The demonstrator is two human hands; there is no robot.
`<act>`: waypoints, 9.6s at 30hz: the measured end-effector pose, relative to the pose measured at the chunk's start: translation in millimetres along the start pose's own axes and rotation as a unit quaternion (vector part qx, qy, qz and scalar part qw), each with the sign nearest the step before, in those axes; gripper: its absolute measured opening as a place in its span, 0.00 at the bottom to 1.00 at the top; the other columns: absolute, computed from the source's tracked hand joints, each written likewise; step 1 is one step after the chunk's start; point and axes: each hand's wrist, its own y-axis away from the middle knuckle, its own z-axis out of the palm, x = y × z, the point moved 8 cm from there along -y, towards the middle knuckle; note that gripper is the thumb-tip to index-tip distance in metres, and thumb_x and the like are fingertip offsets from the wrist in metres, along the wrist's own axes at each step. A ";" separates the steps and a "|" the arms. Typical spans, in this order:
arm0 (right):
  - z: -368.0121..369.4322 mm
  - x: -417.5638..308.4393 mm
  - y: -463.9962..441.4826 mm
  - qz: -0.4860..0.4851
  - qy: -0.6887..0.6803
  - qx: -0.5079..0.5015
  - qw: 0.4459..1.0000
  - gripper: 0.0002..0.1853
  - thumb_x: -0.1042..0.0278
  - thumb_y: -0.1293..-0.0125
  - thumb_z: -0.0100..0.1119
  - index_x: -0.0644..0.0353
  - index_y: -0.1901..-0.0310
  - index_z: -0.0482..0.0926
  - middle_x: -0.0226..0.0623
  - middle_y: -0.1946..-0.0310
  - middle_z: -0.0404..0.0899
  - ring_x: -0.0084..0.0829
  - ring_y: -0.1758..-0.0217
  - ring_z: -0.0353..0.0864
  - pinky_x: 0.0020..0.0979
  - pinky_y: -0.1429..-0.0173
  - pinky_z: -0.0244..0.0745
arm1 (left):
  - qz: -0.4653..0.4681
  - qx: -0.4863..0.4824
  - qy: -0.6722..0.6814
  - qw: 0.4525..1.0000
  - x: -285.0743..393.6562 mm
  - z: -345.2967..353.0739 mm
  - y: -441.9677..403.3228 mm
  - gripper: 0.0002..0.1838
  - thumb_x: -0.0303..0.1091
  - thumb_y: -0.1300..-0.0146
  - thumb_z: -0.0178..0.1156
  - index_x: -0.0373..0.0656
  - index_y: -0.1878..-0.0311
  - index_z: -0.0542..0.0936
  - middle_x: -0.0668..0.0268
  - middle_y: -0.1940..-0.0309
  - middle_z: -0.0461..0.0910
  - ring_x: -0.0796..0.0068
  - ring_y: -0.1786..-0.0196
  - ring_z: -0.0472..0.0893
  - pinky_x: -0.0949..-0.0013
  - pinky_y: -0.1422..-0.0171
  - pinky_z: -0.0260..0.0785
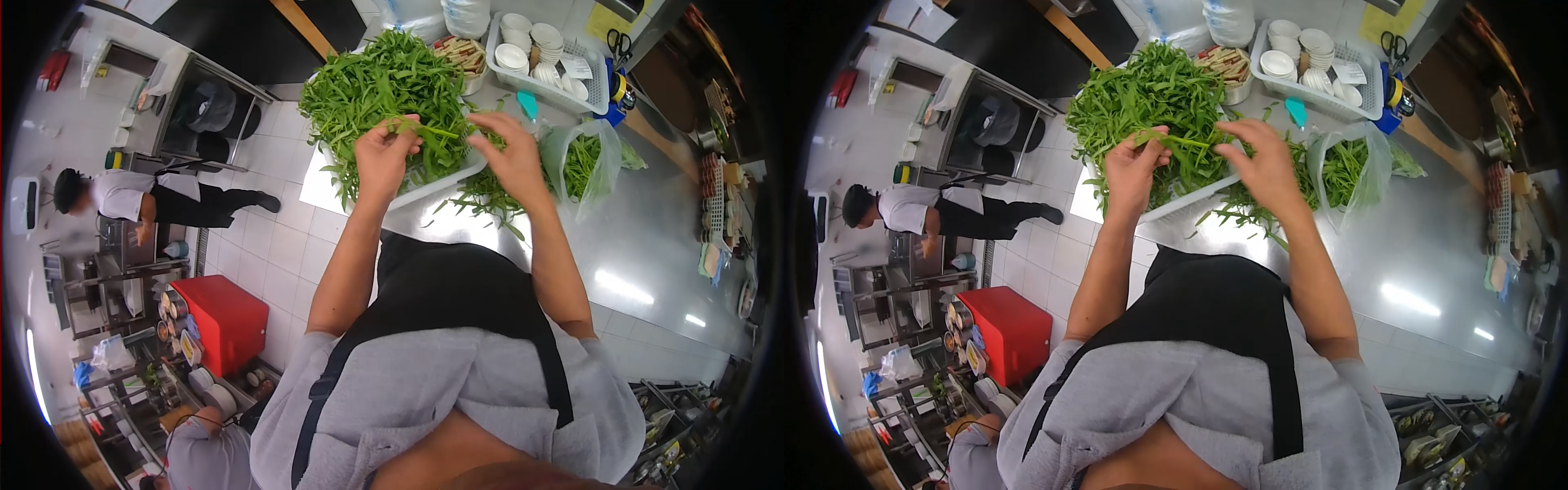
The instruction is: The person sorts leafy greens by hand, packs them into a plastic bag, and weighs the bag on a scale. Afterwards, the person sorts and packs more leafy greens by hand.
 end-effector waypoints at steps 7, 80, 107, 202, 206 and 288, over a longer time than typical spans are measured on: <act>22.9 18.4 0.7 0.115 -0.045 0.063 0.990 0.09 0.72 0.36 0.66 0.65 0.56 0.83 0.43 0.61 0.84 0.42 0.56 0.83 0.36 0.46 0.76 | -0.006 -0.019 -0.096 0.995 -8.0 13.5 3.7 0.10 0.32 0.30 0.68 0.33 0.56 0.85 0.64 0.65 0.86 0.82 0.67 0.82 0.77 0.60 0.76; -8.5 44.0 22.9 0.180 -0.225 -0.038 0.957 0.14 0.61 0.29 0.67 0.65 0.54 0.89 0.28 0.69 0.86 0.17 0.67 0.76 0.24 0.59 0.70 | -0.138 -0.079 0.082 0.984 -16.6 74.0 26.6 0.12 0.25 0.33 0.67 0.30 0.49 0.82 0.70 0.66 0.79 0.88 0.73 0.65 0.80 0.71 0.56; -14.5 36.1 31.5 0.182 -0.327 -0.012 0.927 0.14 0.66 0.26 0.62 0.68 0.47 0.84 0.35 0.64 0.87 0.21 0.63 0.80 0.25 0.53 0.75 | -0.079 -0.021 0.262 0.961 -6.3 75.2 9.5 0.09 0.33 0.27 0.60 0.37 0.52 0.82 0.71 0.67 0.76 0.85 0.73 0.65 0.77 0.71 0.56; 102.6 62.6 -13.9 0.014 0.164 -0.105 0.981 0.12 0.68 0.40 0.68 0.63 0.56 0.86 0.45 0.60 0.86 0.48 0.56 0.85 0.42 0.50 0.78 | 0.078 0.037 -0.294 0.952 -41.0 -37.9 58.1 0.08 0.30 0.32 0.70 0.33 0.60 0.87 0.75 0.74 0.82 0.89 0.72 0.73 0.81 0.67 0.66; 69.1 77.0 -31.5 0.138 -0.004 -0.116 0.984 0.15 0.60 0.38 0.72 0.61 0.55 0.87 0.39 0.69 0.86 0.33 0.67 0.84 0.35 0.57 0.77 | 0.101 0.046 -0.269 0.957 -38.8 -48.0 57.0 0.08 0.30 0.32 0.69 0.33 0.60 0.87 0.73 0.74 0.82 0.89 0.71 0.74 0.82 0.67 0.65; 8.5 47.0 -22.3 0.085 0.013 -0.108 0.990 0.09 0.67 0.32 0.67 0.64 0.58 0.83 0.37 0.64 0.86 0.30 0.62 0.83 0.32 0.56 0.76 | -0.022 -0.004 0.081 0.996 -30.7 -30.0 38.0 0.08 0.23 0.34 0.56 0.36 0.52 0.76 0.68 0.67 0.74 0.81 0.67 0.72 0.77 0.59 0.66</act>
